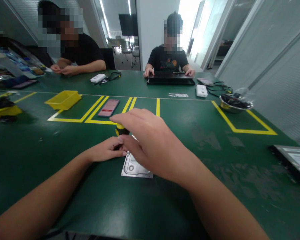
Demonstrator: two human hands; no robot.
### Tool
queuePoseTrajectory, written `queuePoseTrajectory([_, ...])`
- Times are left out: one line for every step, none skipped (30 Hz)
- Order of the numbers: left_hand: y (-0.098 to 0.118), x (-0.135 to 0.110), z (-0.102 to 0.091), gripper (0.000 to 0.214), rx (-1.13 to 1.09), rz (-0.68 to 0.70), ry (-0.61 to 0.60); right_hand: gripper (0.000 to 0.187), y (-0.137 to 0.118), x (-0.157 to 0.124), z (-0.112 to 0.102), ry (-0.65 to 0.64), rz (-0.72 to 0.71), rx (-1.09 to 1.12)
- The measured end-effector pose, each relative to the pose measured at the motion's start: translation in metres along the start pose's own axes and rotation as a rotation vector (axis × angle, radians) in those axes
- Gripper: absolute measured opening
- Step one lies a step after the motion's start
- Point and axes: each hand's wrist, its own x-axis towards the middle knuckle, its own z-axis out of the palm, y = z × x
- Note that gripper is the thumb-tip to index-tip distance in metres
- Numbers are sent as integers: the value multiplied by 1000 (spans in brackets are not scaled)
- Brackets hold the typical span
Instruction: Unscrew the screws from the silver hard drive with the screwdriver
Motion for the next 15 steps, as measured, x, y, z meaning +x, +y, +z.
queuePoseTrajectory([0,0,0,16,-2,3,-1,29,-1,0,-3,11,3,-16])
queuePoseTrajectory([1,0,0,16,-4,3,-3,28,-3,0,-7,20,9,-33])
queuePoseTrajectory([1,1,-1,16,-7,1,-7,27,-4,-1,-10,28,14,-48])
queuePoseTrajectory([1,1,-1,17,-9,-3,-12,26,-5,-1,-12,32,21,-63])
queuePoseTrajectory([1,1,-1,17,-11,-7,-16,25,-7,-1,-15,38,25,-77])
queuePoseTrajectory([0,1,-1,18,-13,-10,-18,25,-8,-2,-17,44,29,-90])
queuePoseTrajectory([0,1,0,18,-15,-13,-19,25,-8,-3,-19,52,31,-103])
queuePoseTrajectory([-1,1,0,19,-20,-15,-19,26,-9,-3,-21,61,32,-117])
queuePoseTrajectory([-2,0,0,21,-25,-16,-18,26,-9,-4,-22,71,33,-131])
queuePoseTrajectory([-2,0,0,22,-29,-14,-16,26,-10,-5,-23,79,34,-145])
queuePoseTrajectory([-2,0,0,22,-32,-12,-14,26,-10,-5,-24,86,35,-157])
queuePoseTrajectory([-3,0,0,23,-35,-12,-12,26,-10,-6,-26,92,36,-168])
queuePoseTrajectory([-3,0,0,23,-37,-14,-10,26,-11,-6,-26,98,37,-176])
queuePoseTrajectory([-3,0,0,23,-40,-18,-8,26,-11,-6,-27,104,38,-183])
queuePoseTrajectory([-2,0,0,23,-42,-24,-9,25,-12,-6,-28,109,37,-188])
